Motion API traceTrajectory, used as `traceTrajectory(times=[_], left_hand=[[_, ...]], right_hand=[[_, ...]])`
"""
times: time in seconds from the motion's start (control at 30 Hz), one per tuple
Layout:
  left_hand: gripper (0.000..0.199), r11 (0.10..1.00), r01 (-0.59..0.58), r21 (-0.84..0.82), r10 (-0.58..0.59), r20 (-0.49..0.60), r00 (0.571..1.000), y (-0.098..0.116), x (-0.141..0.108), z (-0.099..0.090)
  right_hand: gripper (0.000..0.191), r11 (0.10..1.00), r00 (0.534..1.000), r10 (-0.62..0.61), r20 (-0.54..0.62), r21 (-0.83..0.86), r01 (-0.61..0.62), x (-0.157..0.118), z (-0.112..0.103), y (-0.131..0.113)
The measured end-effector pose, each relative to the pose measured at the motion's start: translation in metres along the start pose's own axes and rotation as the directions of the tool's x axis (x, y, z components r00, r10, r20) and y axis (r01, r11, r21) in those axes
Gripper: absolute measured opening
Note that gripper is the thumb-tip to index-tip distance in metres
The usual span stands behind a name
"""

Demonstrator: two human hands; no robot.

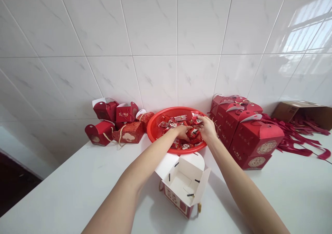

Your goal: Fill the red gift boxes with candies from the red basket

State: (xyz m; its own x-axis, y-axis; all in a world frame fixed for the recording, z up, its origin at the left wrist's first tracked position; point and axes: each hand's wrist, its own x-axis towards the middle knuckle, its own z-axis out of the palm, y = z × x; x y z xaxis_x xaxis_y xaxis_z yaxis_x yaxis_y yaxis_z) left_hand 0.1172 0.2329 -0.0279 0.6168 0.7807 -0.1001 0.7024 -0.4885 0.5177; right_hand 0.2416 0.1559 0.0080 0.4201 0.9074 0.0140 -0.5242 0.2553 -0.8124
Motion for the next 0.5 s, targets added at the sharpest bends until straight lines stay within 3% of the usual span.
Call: traceTrajectory(times=[0.2,0.5], left_hand=[[0.053,0.992,-0.038,0.118,0.037,0.009,0.999,0.008,-0.007,-0.019],[0.036,0.999,0.035,-0.001,-0.034,-0.217,0.976,0.002,-0.015,-0.033]], right_hand=[[0.018,1.000,1.000,-0.009,0.006,-0.021,0.009,-0.001,0.000,0.000],[0.014,0.999,0.999,0.033,-0.004,0.007,-0.033,-0.006,0.002,-0.006]])
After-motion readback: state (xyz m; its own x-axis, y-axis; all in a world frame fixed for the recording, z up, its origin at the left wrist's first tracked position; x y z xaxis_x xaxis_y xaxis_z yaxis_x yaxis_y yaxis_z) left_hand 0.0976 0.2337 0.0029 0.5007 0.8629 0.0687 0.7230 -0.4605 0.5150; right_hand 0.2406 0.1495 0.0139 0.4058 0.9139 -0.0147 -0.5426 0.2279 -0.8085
